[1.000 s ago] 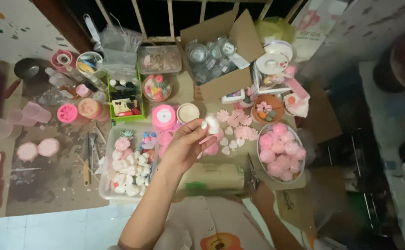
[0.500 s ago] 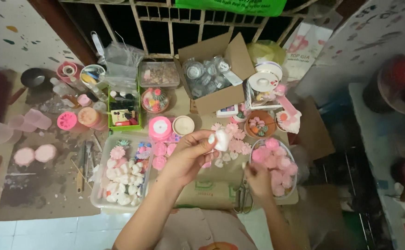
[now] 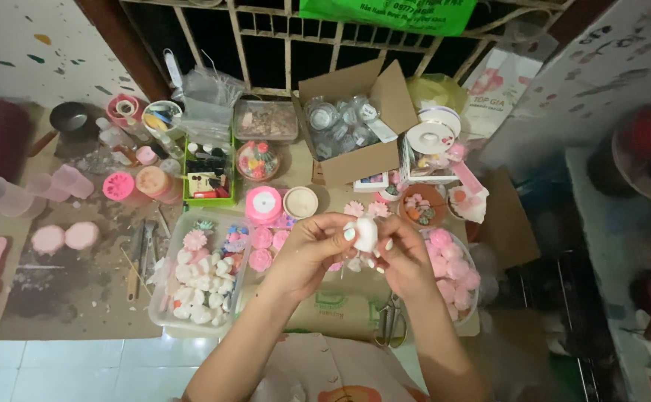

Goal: Assembling flower-shaped candles and wrapping them in plastic wrap.

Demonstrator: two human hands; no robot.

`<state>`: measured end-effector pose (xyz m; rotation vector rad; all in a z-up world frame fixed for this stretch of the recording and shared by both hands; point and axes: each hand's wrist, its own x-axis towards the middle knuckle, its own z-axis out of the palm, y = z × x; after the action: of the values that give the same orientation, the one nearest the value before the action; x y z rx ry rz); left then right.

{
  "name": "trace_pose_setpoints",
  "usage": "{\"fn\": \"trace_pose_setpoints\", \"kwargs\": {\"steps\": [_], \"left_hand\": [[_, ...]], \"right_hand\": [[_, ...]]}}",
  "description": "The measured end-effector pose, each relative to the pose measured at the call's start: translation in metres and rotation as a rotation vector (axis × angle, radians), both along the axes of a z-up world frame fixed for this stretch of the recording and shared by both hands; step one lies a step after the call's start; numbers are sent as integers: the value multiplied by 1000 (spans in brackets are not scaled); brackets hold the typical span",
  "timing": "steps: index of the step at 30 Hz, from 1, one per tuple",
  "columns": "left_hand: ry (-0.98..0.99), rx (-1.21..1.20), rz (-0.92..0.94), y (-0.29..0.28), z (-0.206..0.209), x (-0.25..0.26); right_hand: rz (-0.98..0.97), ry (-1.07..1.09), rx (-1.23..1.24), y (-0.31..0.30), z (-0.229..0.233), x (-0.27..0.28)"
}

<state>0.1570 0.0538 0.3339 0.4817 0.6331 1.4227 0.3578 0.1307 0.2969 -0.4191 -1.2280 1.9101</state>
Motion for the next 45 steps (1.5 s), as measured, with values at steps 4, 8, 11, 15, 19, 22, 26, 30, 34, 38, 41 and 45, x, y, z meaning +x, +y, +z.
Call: {"fn": "trace_pose_setpoints", "kwargs": {"steps": [4,8,11,15,19,22,26,30,34,38,41,45], "left_hand": [[-62,-40,-100,-9,21,0],[-1,96,-195,-17,43,-1],[82,90,-131,-20,48,-1],[80,89,-90,-14,42,-3],[52,110,-81,-16,51,-4],[94,120,-51,-16,40,-4],[63,113,-112,-21,41,-4],[111,102,-190,-21,36,-6],[260,80,-173,-24,51,-11],[278,154,-225,-28,57,-13],[297,222,-262,-29,58,-13],[211,171,-411,-33,63,-21]], "right_hand": [[43,90,80,4,11,-10],[-93,34,22,5,-19,2],[-29,89,15,-11,11,6],[-13,13,85,-20,55,-9],[-11,-17,174,-31,60,-9],[-13,-95,209,-31,59,-3],[16,-46,329,-29,58,-4],[24,-51,400,-22,48,-4],[-48,-137,530,-23,56,-8],[-107,-145,567,-27,62,-8],[-183,-163,688,-29,75,-12],[-284,-259,965,-30,95,-9]]}}
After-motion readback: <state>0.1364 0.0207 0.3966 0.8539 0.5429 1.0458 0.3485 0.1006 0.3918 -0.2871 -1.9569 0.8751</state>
